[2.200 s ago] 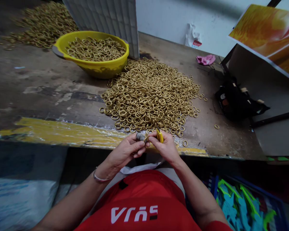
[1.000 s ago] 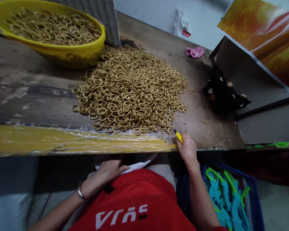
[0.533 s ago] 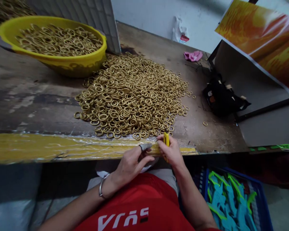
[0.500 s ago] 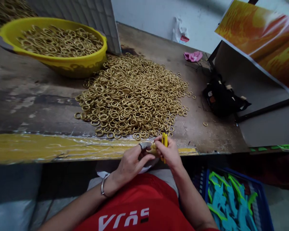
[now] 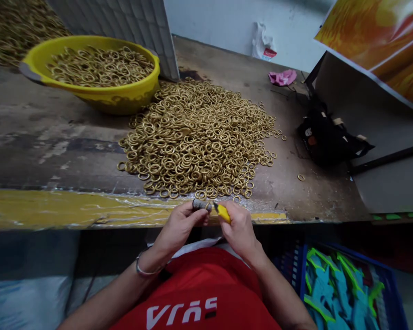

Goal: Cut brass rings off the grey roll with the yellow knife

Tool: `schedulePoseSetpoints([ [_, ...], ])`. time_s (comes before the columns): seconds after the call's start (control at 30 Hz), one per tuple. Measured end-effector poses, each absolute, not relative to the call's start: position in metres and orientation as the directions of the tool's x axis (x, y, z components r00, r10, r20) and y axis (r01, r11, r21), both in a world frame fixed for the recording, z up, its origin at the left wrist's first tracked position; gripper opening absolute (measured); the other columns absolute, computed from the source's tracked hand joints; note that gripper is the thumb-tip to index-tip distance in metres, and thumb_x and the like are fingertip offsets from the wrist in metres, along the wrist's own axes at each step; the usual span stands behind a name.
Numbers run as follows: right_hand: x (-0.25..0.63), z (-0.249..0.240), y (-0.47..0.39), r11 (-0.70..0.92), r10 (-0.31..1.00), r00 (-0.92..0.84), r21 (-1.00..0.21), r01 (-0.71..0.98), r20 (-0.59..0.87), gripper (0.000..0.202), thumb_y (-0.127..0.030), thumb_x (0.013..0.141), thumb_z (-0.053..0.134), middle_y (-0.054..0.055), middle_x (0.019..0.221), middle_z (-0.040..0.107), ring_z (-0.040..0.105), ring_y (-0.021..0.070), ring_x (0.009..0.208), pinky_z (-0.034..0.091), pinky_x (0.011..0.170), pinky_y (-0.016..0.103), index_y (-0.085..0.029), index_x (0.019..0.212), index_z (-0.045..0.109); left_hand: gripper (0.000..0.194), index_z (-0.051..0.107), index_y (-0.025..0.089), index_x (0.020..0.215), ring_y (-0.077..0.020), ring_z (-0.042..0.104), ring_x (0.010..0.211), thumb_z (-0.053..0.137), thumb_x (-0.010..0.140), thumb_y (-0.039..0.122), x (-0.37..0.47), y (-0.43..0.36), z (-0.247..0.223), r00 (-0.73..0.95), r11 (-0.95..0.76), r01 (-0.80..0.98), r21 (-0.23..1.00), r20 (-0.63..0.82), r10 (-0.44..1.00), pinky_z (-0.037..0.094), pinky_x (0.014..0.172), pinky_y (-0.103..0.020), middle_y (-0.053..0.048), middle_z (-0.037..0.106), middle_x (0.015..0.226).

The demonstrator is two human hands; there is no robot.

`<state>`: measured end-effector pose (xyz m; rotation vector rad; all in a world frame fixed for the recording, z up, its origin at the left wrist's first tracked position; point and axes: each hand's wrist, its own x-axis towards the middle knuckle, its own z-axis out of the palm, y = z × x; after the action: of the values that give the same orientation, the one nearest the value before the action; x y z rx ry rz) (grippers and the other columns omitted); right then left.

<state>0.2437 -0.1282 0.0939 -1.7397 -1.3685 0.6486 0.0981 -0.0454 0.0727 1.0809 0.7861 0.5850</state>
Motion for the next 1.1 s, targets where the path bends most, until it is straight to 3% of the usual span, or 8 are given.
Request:
schedulePoseSetpoints([
  [0.07,0.246,0.092,-0.133,-0.049,0.976,0.183,-0.701,0.711,0.118,0.025,-0.009,0.083,0.048,0.007,0.091,0.068,0.061,0.0196,0.085,0.046,0.077,0.029,-0.019,0.099,0.064,0.019,0.064,0.014,0.076,-0.0122,0.055,0.061,0.068,0.075,0.033,0.099,-0.046,0.074,0.601,0.377,-0.036,0.925,-0.282,0.748,0.049,0.06,-0.023,0.0,0.061,0.067],
  [0.2,0.246,0.088,-0.137,-0.085,0.985,0.149,-0.515,0.853,0.085,0.032,-0.003,0.077,0.046,0.007,0.088,0.067,0.062,0.0199,0.08,0.046,0.072,0.028,-0.018,0.1,0.062,0.015,0.065,0.015,0.08,-0.014,0.059,0.069,0.064,0.077,0.029,0.099,-0.048,0.075,0.635,0.325,-0.037,0.945,-0.229,0.738,0.051,0.067,-0.025,-0.001,0.065,0.076],
  [0.4,0.246,0.089,-0.138,-0.12,0.983,0.165,-0.414,0.902,0.075,0.035,-0.001,0.075,0.046,0.007,0.09,0.066,0.062,0.0203,0.082,0.045,0.073,0.028,-0.019,0.101,0.06,0.016,0.067,0.016,0.087,-0.0158,0.055,0.078,0.057,0.084,0.029,0.096,-0.046,0.073,0.67,0.091,0.032,0.995,-0.089,0.737,0.046,0.073,-0.026,-0.003,0.063,0.084],
  [0.63,0.249,0.088,-0.133,-0.142,0.987,0.157,-0.319,0.937,0.021,0.034,0.003,0.075,0.045,0.006,0.091,0.068,0.062,0.0191,0.08,0.042,0.07,0.026,-0.019,0.096,0.06,0.015,0.062,0.018,0.078,-0.0188,0.053,0.085,0.053,0.088,0.024,0.095,-0.041,0.085,0.724,-0.172,0.061,0.983,0.075,0.686,0.042,0.076,-0.028,-0.005,0.059,0.086],
  [0.77,0.28,0.076,-0.13,-0.363,0.93,0.368,-0.186,0.913,-0.01,0.025,-0.001,0.08,0.046,0.008,0.083,0.067,0.06,0.0186,0.069,0.037,0.063,0.027,-0.017,0.092,0.061,0.014,0.059,0.018,0.076,-0.0177,0.053,0.08,0.052,0.088,0.019,0.088,-0.046,0.101,0.789,-0.206,-0.009,0.978,0.134,0.599,0.041,0.074,-0.028,-0.005,0.056,0.084],
  [0.87,0.314,0.069,-0.13,-0.464,0.863,0.493,-0.214,0.86,0.111,0.015,-0.01,0.086,0.047,0.008,0.079,0.065,0.057,0.0189,0.068,0.036,0.063,0.027,-0.017,0.088,0.061,0.015,0.058,0.017,0.076,-0.0164,0.052,0.076,0.055,0.089,0.025,0.086,-0.047,0.101,0.829,-0.111,-0.04,0.993,0.095,0.552,0.041,0.071,-0.027,-0.005,0.056,0.082],
  [1.0,0.337,0.068,-0.122,-0.33,0.842,0.453,-0.383,0.863,0.293,0.022,-0.029,0.093,0.049,0.005,0.075,0.059,0.053,0.0177,0.068,0.037,0.065,0.027,-0.019,0.075,0.057,0.025,0.055,0.016,0.073,-0.0114,0.045,0.059,0.06,0.087,0.036,0.097,-0.042,0.079,0.745,0.248,-0.074,0.966,-0.112,0.657,0.038,0.058,-0.024,0.001,0.049,0.064],
  [1.1,0.335,0.069,-0.111,-0.251,0.876,0.389,-0.421,0.872,0.284,0.017,-0.028,0.092,0.05,0.005,0.08,0.058,0.053,0.0178,0.073,0.04,0.069,0.027,-0.019,0.085,0.062,0.025,0.056,0.016,0.084,-0.01,0.048,0.056,0.07,0.079,0.036,0.107,-0.039,0.067,0.734,0.491,-0.149,0.858,-0.237,0.636,0.039,0.054,-0.022,0.001,0.055,0.067],
])
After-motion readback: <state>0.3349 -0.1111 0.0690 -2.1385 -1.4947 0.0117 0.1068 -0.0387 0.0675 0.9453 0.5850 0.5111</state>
